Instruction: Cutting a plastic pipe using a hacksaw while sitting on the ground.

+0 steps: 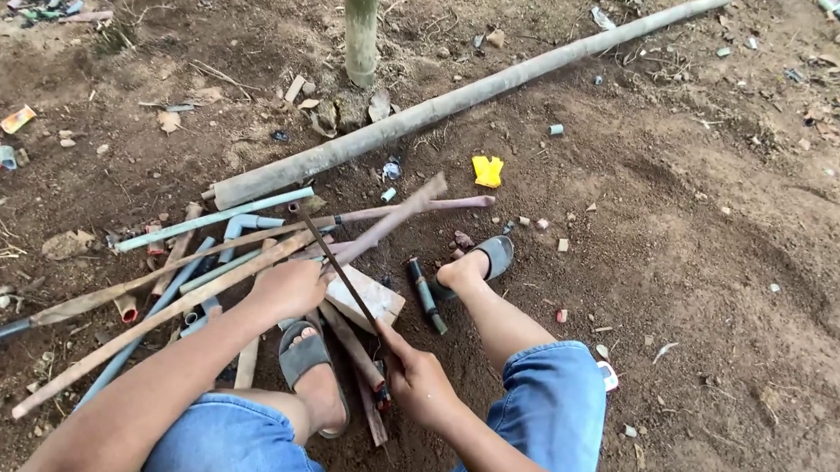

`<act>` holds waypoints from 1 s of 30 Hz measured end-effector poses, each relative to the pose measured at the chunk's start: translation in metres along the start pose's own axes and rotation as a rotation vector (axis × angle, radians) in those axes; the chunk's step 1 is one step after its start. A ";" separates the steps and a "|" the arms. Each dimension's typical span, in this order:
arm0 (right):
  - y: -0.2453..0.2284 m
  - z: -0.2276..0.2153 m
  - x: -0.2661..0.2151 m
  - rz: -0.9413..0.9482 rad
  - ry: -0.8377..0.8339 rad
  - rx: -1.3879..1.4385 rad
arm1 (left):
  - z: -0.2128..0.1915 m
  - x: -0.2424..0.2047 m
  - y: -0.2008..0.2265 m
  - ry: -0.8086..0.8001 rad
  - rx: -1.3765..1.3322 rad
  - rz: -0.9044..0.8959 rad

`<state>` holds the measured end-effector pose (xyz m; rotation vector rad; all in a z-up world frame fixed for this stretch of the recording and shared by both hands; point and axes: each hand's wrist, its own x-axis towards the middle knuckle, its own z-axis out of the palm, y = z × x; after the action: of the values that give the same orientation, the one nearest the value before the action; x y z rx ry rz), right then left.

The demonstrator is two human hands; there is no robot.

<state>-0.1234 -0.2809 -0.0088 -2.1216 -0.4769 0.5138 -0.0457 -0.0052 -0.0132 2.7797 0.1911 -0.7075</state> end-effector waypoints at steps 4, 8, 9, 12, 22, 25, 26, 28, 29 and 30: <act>0.007 0.004 0.004 0.009 -0.003 0.060 | 0.001 0.007 -0.006 0.100 -0.037 0.044; 0.032 0.015 0.001 -0.014 -0.122 0.451 | 0.003 0.006 -0.015 0.127 -0.036 0.056; 0.033 0.016 0.004 -0.012 -0.120 0.455 | -0.001 0.005 -0.011 0.124 -0.033 0.057; 0.037 0.022 0.004 0.239 -0.160 0.711 | -0.001 0.003 -0.002 0.053 0.020 0.041; 0.042 0.023 -0.001 0.446 -0.116 1.103 | 0.007 0.010 -0.011 0.108 0.043 0.065; 0.044 0.023 0.002 0.473 -0.106 1.104 | -0.003 0.001 -0.001 0.100 0.098 0.095; 0.044 0.023 0.006 0.457 -0.109 1.041 | -0.013 -0.003 0.002 0.101 0.146 0.129; 0.035 0.018 0.007 0.449 -0.120 1.001 | -0.010 0.005 -0.006 0.124 0.126 0.115; 0.033 0.017 -0.001 0.472 -0.121 0.965 | -0.001 0.007 -0.007 0.119 0.097 0.113; 0.036 0.017 -0.001 0.474 -0.122 0.961 | 0.002 0.010 -0.010 0.118 0.092 0.112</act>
<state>-0.1278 -0.2893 -0.0473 -1.2502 0.2160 0.9183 -0.0396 0.0047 -0.0215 2.8953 0.0249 -0.5387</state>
